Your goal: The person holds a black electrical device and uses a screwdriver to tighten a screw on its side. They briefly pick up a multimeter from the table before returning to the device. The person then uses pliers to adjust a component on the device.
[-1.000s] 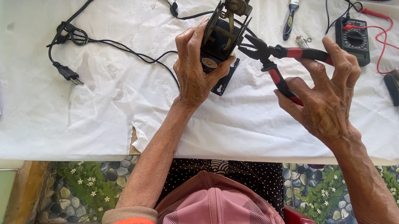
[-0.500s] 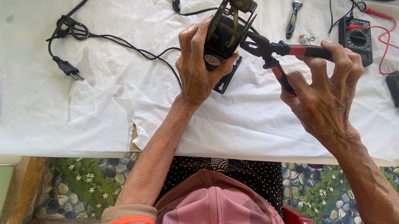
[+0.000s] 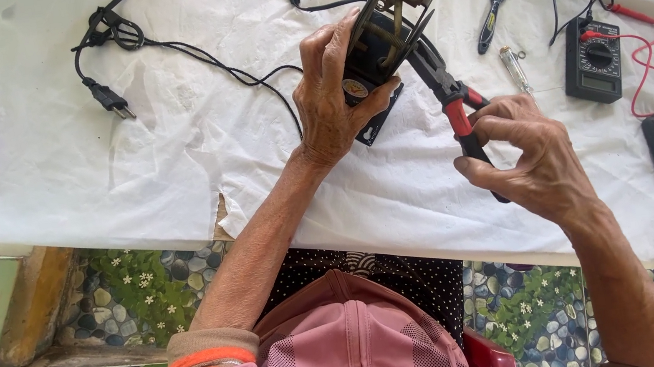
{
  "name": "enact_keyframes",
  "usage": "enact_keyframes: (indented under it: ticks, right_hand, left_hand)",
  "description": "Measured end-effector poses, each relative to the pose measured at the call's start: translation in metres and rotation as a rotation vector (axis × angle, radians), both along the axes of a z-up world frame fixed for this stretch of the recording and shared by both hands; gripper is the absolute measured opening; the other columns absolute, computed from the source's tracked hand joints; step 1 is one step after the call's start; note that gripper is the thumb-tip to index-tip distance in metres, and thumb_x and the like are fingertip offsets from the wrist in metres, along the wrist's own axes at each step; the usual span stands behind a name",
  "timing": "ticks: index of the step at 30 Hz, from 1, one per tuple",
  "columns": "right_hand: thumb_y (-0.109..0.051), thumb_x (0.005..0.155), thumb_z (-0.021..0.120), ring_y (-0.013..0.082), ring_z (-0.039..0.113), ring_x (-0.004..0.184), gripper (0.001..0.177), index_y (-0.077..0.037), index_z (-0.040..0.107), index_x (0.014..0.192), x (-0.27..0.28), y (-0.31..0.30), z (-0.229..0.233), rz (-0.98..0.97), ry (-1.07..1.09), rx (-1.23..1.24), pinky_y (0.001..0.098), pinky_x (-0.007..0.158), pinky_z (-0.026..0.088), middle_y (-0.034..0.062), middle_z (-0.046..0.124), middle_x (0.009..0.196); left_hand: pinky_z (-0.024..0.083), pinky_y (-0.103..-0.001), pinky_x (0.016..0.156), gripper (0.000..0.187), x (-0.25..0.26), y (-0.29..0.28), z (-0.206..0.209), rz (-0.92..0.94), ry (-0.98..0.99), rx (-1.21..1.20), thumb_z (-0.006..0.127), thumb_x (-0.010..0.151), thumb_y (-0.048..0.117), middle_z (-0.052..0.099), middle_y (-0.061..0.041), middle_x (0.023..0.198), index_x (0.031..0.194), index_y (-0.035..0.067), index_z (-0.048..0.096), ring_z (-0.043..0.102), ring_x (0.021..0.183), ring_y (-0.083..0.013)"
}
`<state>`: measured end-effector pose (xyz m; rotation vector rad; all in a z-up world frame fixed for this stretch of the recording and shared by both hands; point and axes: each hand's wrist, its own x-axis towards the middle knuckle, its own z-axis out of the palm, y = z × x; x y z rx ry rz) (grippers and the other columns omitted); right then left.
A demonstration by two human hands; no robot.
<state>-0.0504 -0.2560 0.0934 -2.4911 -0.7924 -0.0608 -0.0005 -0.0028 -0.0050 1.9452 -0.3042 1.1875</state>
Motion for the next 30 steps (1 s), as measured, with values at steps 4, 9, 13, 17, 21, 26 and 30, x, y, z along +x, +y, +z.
enact_keyframes:
  ticks: [4, 9, 13, 17, 21, 26, 30]
  right_hand:
    - [-0.019, 0.084, 0.07, 0.0164, 0.055, 0.091, 0.018, -0.01, 0.079, 0.097, -0.007, 0.013, 0.027, -0.138, 0.403, 0.137, 0.0318, 0.082, 0.039, 0.0035, 0.07, 0.109]
    - [-0.015, 0.081, 0.069, 0.0149, 0.054, 0.085, 0.023, -0.005, 0.08, 0.098, -0.004, 0.009, 0.02, -0.193, 0.574, 0.304, 0.0295, 0.074, 0.04, 0.0045, 0.068, 0.093]
    - [-0.02, 0.08, 0.066, 0.0238, 0.063, 0.082, 0.034, 0.003, 0.074, 0.104, -0.002, 0.0, -0.002, -0.057, 0.751, 0.676, 0.0359, 0.075, 0.054, 0.0157, 0.075, 0.104]
    - [-0.025, 0.088, 0.061, 0.0331, 0.065, 0.08, 0.025, -0.002, 0.06, 0.08, -0.012, 0.009, -0.009, 0.071, 0.81, 0.852, 0.0453, 0.078, 0.053, 0.0284, 0.073, 0.109]
    - [-0.009, 0.085, 0.059, 0.0204, 0.062, 0.103, 0.012, -0.009, 0.07, 0.09, -0.018, -0.006, -0.032, -0.139, 0.489, 0.498, 0.0358, 0.088, 0.053, 0.0122, 0.075, 0.12]
    - [-0.022, 0.086, 0.086, 0.0268, 0.063, 0.114, 0.017, -0.01, 0.079, 0.096, -0.01, -0.054, -0.09, -0.249, -0.01, 0.207, 0.0389, 0.101, 0.048, 0.0099, 0.074, 0.104]
    - [-0.036, 0.093, 0.08, 0.0281, 0.053, 0.123, 0.024, -0.012, 0.08, 0.097, -0.011, -0.066, -0.1, -0.307, -0.069, 0.049, 0.0445, 0.103, 0.039, 0.0099, 0.072, 0.108]
  left_hand:
    - [0.07, -0.031, 0.083, 0.072, -0.001, 0.0, 0.0, -0.002, 0.009, -0.001, 0.079, 0.099, 0.045, 0.05, -0.005, 0.141, 0.152, 0.018, 0.038, 0.061, 0.131, -0.0217]
    - [0.07, -0.03, 0.084, 0.071, 0.001, 0.0, -0.001, 0.002, -0.011, 0.008, 0.079, 0.1, 0.044, 0.051, -0.006, 0.14, 0.152, 0.017, 0.039, 0.062, 0.13, -0.0216]
    - [0.07, -0.03, 0.078, 0.071, 0.002, 0.0, -0.002, 0.012, 0.0, 0.025, 0.074, 0.101, 0.05, 0.051, -0.006, 0.141, 0.153, 0.018, 0.037, 0.061, 0.13, -0.0221]
    - [0.07, -0.03, 0.081, 0.072, 0.001, 0.001, 0.0, 0.005, -0.013, 0.018, 0.078, 0.099, 0.048, 0.05, -0.006, 0.139, 0.151, 0.017, 0.039, 0.063, 0.129, -0.0217]
    - [0.069, -0.03, 0.075, 0.07, 0.0, 0.002, 0.004, -0.016, -0.029, 0.006, 0.074, 0.099, 0.051, 0.051, -0.007, 0.137, 0.149, 0.016, 0.04, 0.062, 0.126, -0.0214]
    - [0.06, -0.039, 0.1, 0.081, 0.003, 0.0, 0.007, -0.067, -0.063, -0.085, 0.08, 0.089, 0.054, 0.05, -0.006, 0.131, 0.152, 0.018, 0.043, 0.067, 0.112, -0.0243]
    - [0.06, -0.04, 0.1, 0.081, 0.004, 0.0, 0.006, -0.059, -0.069, -0.077, 0.08, 0.089, 0.054, 0.05, -0.007, 0.13, 0.151, 0.017, 0.044, 0.068, 0.112, -0.0248]
